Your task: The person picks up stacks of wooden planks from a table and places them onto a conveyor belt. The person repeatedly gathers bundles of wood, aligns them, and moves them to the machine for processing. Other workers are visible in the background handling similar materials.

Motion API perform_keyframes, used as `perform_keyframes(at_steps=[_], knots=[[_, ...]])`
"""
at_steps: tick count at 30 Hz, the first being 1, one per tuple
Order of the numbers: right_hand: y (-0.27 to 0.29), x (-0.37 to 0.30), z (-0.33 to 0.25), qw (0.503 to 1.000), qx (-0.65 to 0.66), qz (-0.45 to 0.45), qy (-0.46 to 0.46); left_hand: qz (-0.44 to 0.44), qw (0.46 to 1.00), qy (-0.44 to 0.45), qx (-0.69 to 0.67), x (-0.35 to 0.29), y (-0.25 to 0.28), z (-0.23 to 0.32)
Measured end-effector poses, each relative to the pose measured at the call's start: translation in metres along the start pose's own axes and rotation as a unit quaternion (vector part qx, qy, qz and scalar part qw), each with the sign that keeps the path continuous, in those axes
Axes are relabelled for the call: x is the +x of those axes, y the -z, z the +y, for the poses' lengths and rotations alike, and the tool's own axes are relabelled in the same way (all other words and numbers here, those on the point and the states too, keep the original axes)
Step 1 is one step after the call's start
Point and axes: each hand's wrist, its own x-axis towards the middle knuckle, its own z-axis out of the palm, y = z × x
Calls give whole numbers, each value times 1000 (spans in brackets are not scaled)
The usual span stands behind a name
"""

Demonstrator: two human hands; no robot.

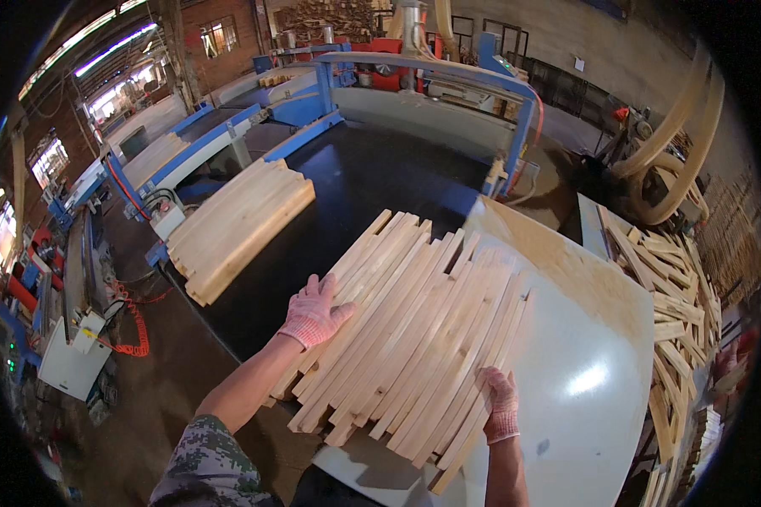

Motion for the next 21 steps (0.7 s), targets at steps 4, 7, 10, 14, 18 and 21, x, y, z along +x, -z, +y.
perform_keyframes(at_steps=[4, 7, 10, 14, 18, 21], knots=[[-130, 4, 47, 999, -43, -14, -20, 45, 998, -17, 49, 53, 4, -107], [-196, 18, 85, 996, -80, -16, -31, 35, 994, -4, 103, 89, 23, -171], [-252, 24, 118, 994, -89, -26, -53, 57, 993, 0, 99, 113, 43, -228], [-227, 48, 134, 994, -99, -45, -34, 54, 993, -11, 107, 127, 48, -225], [-279, 20, 88, 910, -406, -5, -83, 55, 992, -14, 111, 113, 37, -232], [-303, 7, 54, 622, -777, -53, -78, 52, 991, 1, 127, 119, 44, -235]])
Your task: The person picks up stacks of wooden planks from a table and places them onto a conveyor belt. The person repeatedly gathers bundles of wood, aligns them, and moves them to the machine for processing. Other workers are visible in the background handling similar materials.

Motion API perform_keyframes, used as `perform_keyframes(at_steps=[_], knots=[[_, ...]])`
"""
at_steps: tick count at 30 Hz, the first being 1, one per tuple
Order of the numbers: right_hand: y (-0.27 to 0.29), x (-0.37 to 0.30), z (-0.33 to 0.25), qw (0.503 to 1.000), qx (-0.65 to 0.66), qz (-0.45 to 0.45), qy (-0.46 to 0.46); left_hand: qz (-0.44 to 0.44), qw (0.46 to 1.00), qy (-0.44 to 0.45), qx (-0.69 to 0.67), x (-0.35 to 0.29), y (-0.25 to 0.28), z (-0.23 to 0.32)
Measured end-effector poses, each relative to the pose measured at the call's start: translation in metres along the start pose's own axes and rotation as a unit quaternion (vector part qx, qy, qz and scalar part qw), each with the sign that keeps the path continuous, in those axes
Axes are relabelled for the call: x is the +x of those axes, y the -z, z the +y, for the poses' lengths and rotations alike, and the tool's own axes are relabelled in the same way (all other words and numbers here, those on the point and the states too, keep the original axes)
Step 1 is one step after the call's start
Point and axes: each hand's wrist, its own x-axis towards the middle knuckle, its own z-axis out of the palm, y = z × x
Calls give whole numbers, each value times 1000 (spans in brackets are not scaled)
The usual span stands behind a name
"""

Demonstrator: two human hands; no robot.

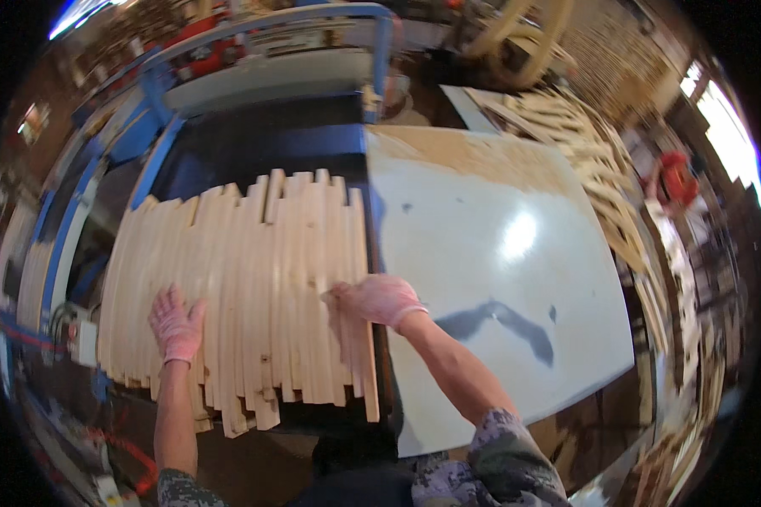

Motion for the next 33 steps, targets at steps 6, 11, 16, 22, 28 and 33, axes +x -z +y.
perform_keyframes(at_steps=[6, 11, 16, 22, 28, 33], knots=[[-39, -2, 26, 972, 204, 101, -51, -4, 1000, 9, -7, 8, -14, 4], [-58, -47, 46, 940, 329, 76, 53, 5, 998, 7, -63, 4, -27, -11], [-103, -122, 111, 906, 405, -12, 120, 86, 948, -89, -293, -81, 29, 81], [-116, -273, 210, 870, 463, -120, 123, -68, 743, -315, -587, -219, 39, 232], [-155, -443, 429, 640, 766, 7, 60, -337, 554, -376, -662, -436, 8, 475], [-191, -574, 568, 503, 840, 195, -62, -559, 520, -422, -489, -617, 22, 623]])
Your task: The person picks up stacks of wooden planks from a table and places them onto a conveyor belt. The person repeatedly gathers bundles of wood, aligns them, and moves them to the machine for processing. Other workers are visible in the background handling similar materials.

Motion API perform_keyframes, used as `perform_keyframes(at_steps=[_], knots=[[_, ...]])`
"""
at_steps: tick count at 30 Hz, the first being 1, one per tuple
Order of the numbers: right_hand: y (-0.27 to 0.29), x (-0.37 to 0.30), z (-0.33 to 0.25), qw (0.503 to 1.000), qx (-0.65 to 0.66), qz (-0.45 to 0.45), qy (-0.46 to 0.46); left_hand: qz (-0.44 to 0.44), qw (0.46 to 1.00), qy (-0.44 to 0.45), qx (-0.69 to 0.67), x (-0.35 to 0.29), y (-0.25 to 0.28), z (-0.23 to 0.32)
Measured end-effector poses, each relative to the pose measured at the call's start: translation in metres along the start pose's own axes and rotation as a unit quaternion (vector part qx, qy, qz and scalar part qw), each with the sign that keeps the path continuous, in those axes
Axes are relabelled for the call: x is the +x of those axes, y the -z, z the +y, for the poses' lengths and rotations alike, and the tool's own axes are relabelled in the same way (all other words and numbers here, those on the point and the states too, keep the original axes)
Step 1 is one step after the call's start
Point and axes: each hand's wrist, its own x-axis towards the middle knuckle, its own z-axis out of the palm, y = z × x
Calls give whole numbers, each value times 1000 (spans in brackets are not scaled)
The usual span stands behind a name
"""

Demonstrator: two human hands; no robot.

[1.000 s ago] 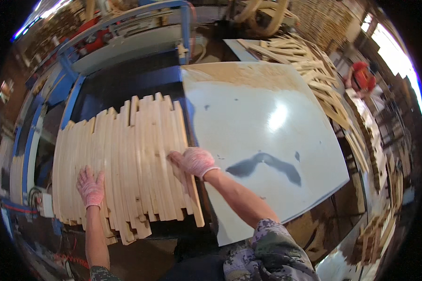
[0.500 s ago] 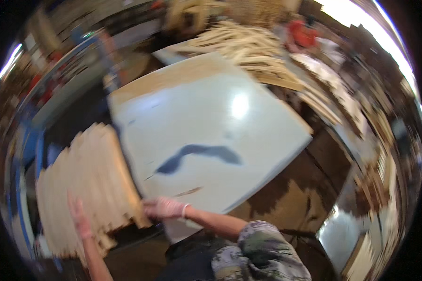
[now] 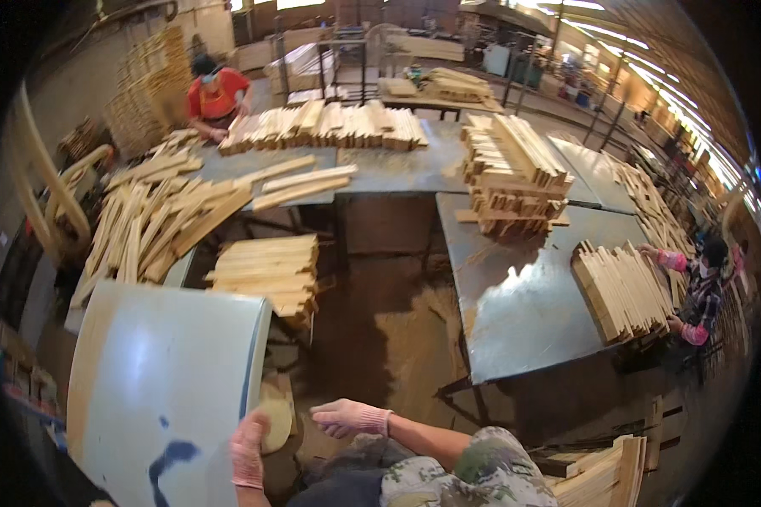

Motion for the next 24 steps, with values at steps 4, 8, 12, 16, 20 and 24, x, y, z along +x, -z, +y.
perform_keyframes(at_steps=[4, 8, 12, 16, 20, 24], knots=[[93, -31, -11, 989, 128, 58, 43, -166, 979, 112, -23, 85, -93, -16], [154, -19, -23, 960, 260, 84, 56, -210, 963, 167, 12, 159, -148, -9], [218, 3, -60, 938, 322, 116, 42, -243, 954, 167, 52, 265, -179, -26], [286, 24, -136, 923, 262, 283, 18, -261, 951, 157, 48, 378, -229, -16], [391, 26, -197, 904, 353, 237, 56, -277, 947, 112, 114, 499, -289, -8], [491, 56, -225, 892, 313, 319, 71, -347, 887, 60, 299, 586, -364, 61]])
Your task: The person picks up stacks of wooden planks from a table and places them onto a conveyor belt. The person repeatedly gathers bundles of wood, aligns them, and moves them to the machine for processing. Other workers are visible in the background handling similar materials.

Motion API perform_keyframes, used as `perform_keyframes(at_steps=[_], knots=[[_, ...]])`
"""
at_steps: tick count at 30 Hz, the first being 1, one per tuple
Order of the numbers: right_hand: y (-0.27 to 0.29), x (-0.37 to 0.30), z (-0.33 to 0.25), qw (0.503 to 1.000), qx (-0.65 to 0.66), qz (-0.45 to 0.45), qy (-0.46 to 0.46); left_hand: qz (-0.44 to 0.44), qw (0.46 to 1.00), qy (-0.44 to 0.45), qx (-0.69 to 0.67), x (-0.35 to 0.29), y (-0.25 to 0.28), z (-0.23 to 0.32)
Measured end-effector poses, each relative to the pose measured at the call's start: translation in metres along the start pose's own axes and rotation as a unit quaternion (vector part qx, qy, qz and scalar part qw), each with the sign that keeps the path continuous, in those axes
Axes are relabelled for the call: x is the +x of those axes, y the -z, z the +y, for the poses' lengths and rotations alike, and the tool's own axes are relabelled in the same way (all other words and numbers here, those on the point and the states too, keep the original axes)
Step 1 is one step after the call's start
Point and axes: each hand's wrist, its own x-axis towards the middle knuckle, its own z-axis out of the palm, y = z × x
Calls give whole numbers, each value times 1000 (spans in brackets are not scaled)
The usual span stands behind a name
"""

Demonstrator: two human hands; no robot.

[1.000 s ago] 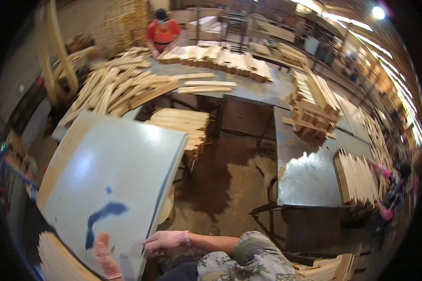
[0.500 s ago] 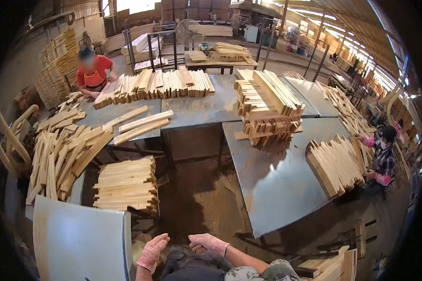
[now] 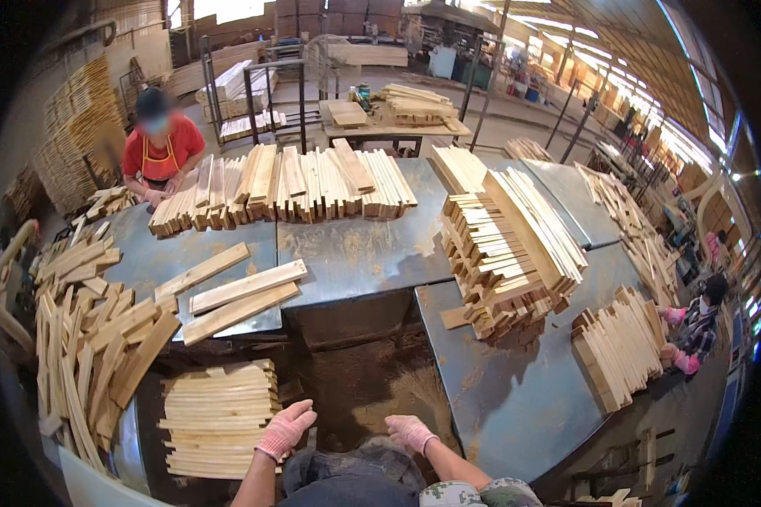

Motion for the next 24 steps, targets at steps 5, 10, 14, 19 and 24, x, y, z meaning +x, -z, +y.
perform_keyframes(at_steps=[5, 10, 14, 19, 24], knots=[[-21, 88, -100, 999, 17, -13, -32, -21, 995, 32, 92, 120, 22, 12], [2, 200, -188, 977, -213, -18, 19, -11, 991, 103, 81, 199, 7, 11], [-30, 263, -295, 964, -264, -26, 27, 9, 985, 159, 71, 255, -3, 23], [-29, 376, -410, 672, -646, 14, 362, -2, 987, 149, 63, 349, -5, 85], [-114, 342, -542, 901, -418, 12, 118, -10, 985, 171, 20, 437, 13, 102]])
